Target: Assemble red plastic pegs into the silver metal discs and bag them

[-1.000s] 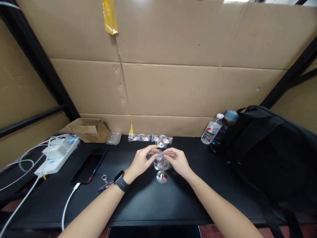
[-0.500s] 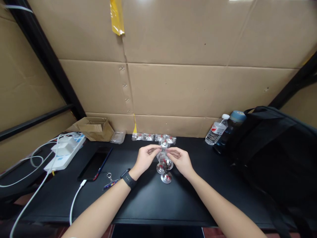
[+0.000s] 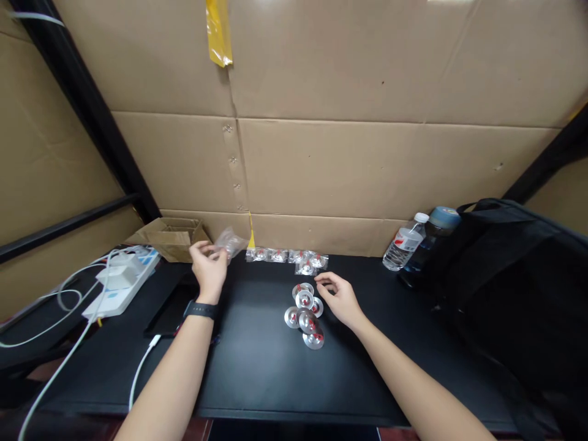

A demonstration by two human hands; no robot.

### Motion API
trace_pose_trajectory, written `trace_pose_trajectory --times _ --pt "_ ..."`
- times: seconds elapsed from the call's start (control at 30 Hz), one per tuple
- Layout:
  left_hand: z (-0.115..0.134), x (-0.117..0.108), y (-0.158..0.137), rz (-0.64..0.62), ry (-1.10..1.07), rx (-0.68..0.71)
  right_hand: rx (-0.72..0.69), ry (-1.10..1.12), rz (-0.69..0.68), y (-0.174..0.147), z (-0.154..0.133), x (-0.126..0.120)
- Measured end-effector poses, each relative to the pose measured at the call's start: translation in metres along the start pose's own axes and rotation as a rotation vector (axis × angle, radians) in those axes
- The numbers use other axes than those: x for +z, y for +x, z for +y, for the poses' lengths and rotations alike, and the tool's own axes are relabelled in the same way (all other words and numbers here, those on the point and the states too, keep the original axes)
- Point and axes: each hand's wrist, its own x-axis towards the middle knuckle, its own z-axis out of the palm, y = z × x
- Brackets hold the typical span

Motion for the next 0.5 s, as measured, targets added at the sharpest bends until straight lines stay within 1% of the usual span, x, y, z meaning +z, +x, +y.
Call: trace_pose_trajectory --times 0.03,0.13,0.17,0.2,0.23,0.33,0.4,0.5 --pt "-0.012 -0.005 0.01 0.052 0.066 -0.023 -0.015 -0.021 -0.001 0.001 0.001 -0.001" --pt "-0.039 -0.016 0.027 0.052 0.175 -0.158 -0.075 -0.106 -0.001 0.002 0.004 -0.001" --pt "-0.044 -0.017 0.029 0.047 0.237 -0.177 -0.096 -0.144 0.001 0.002 0.004 -0.001" --pt "-0.046 -0.018 0.03 0.039 0.322 -0.164 -0.116 -0.185 0.003 0.002 0.004 -0.001" --pt "-0.047 -0.018 0.03 0.015 0.423 -0.122 -0.135 -0.225 0.002 0.002 0.003 -0.002" --pt "-0.042 -0.021 0.026 -0.117 0.671 0.032 -0.179 -0.318 -0.042 0.004 0.003 -0.004" --pt "-0.037 -0.023 0.023 -0.173 0.736 0.052 -0.197 -0.373 -0.1 0.006 0.004 -0.005" --pt "-0.031 -0.026 0.02 -0.128 0.777 0.038 -0.198 -0.506 -0.207 0.014 0.011 -0.005"
